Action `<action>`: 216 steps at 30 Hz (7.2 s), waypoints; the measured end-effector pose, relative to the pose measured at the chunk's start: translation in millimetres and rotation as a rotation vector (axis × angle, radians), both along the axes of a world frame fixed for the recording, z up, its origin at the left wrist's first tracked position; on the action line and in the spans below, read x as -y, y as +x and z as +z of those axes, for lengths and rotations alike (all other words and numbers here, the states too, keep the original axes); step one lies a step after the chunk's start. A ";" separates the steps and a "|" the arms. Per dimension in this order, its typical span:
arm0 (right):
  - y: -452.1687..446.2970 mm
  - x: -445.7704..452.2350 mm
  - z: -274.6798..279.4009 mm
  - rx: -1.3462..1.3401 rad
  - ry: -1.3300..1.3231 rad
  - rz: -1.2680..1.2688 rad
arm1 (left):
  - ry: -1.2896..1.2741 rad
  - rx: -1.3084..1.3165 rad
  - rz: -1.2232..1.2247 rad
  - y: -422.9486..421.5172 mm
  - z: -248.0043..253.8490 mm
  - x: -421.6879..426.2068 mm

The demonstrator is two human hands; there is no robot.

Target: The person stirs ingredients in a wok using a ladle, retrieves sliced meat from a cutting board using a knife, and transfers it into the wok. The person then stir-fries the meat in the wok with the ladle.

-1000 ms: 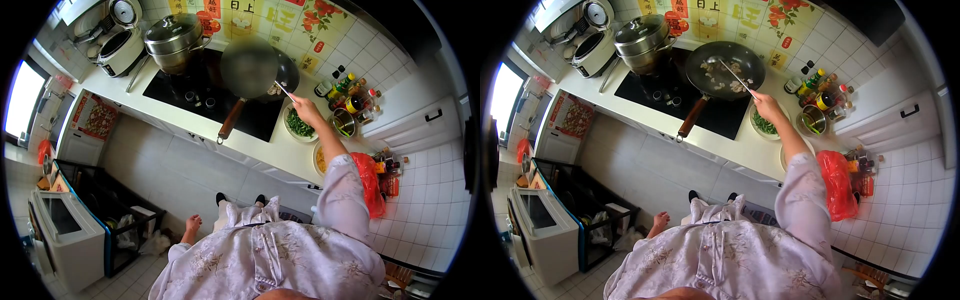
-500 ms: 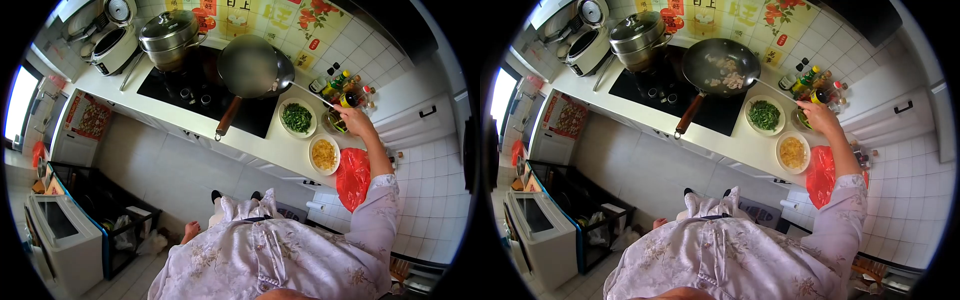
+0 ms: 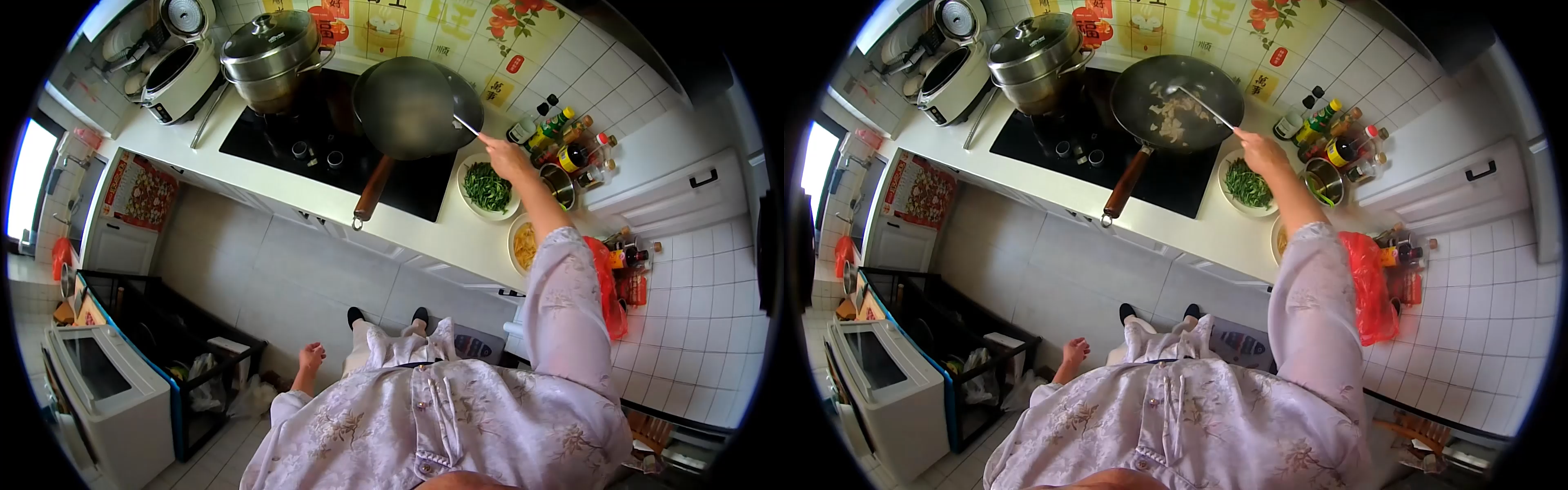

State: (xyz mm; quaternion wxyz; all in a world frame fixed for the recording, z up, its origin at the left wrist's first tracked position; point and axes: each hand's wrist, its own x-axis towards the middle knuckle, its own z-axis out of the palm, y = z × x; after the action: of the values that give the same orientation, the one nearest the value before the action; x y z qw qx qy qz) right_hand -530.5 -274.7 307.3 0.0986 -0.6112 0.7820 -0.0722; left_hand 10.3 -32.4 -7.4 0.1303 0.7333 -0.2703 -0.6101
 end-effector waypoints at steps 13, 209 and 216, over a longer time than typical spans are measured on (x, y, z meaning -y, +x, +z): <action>66.3 -113.6 26.7 1.405 0.270 -0.530 | 0.018 0.020 -0.215 18.9 -35.5 7.0; -78.5 -61.5 86.8 0.061 0.230 0.317 | 0.023 0.011 0.142 -67.8 -11.4 -96.4; -45.8 -30.4 5.8 0.414 0.070 0.225 | 0.010 0.032 0.185 -74.0 6.0 -69.1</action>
State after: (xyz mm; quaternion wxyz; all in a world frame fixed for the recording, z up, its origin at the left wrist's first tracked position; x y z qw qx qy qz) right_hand -576.3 -244.3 313.2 0.2855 -0.6627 0.6742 -0.1575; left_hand -63.8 36.7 -1.4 0.1782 0.7655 -0.2005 -0.5849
